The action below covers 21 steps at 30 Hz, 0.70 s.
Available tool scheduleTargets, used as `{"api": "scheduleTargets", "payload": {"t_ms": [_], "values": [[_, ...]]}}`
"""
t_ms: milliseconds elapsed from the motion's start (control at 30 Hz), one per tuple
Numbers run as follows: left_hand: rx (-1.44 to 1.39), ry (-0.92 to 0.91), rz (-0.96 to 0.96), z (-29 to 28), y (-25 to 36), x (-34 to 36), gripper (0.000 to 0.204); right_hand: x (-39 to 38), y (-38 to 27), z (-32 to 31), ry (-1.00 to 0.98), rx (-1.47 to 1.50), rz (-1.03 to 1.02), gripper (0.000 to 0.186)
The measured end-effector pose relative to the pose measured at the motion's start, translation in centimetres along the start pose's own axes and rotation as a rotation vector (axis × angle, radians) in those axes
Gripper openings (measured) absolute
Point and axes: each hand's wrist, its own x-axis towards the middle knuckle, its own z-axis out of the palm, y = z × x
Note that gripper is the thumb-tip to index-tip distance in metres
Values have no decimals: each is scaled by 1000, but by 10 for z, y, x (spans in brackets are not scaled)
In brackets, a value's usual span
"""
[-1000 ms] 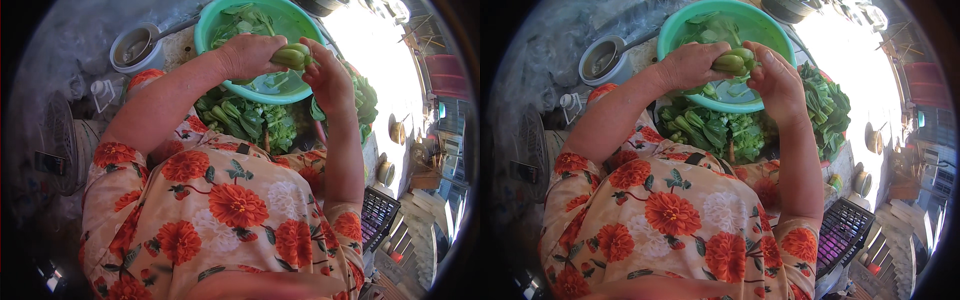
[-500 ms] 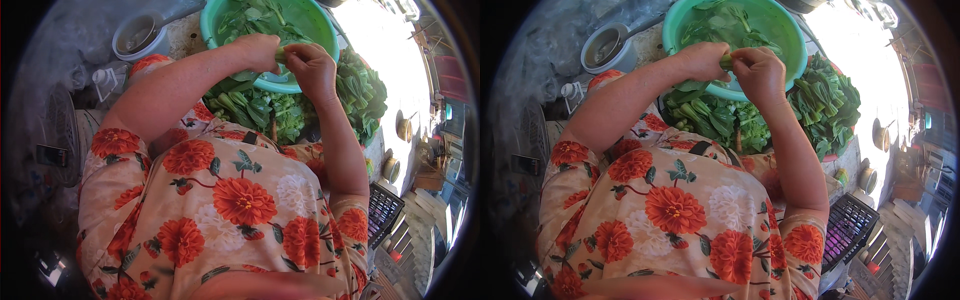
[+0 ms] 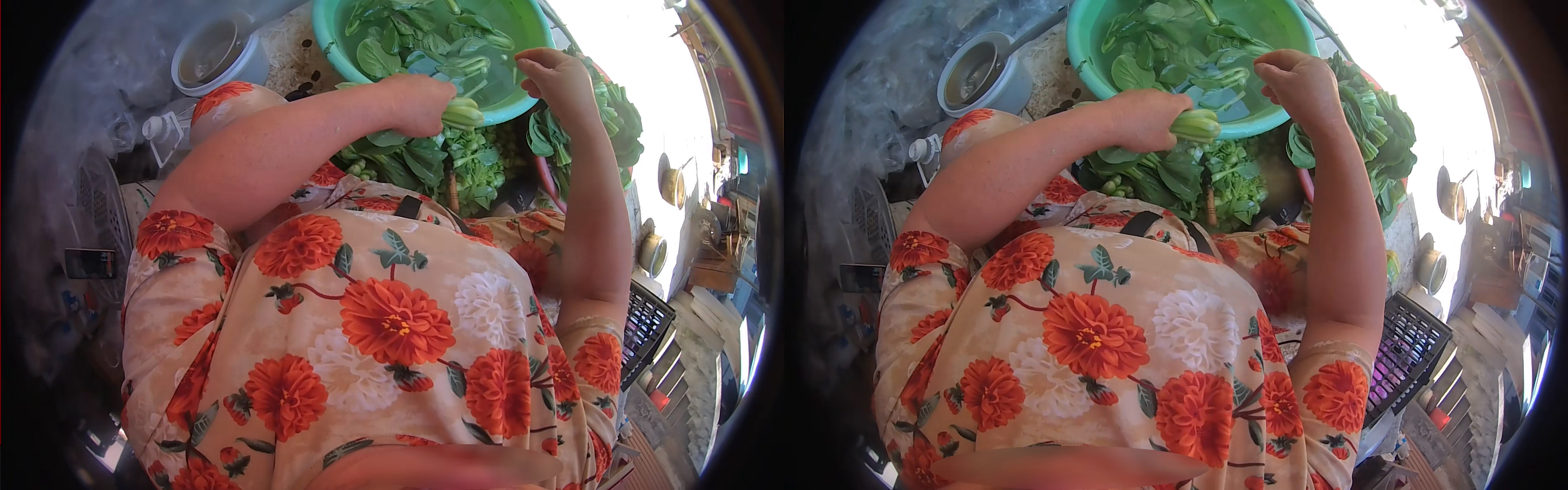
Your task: Washing and preparing leafy green vegetables in a green plastic basin.
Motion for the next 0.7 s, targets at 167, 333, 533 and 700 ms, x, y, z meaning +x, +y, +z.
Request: {"api": "scheduleTargets", "payload": {"t_ms": [167, 333, 533, 700], "values": [[325, -324, 75, 20, 17, -12, 50, 18, 42, 5, -177, -87, 184, 27], [370, -249, 82, -21, 26, -6, 47, 70, 99, 21, -222, -15, 276, 30], [339, 65, 49, -104, -49, 85, 44, 242, 181, 82, -247, 22, 363, 40], [297, 160, -22, -168, -109, 164, 44, 379, 264, 137, -116, -157, 365, 60]]}}
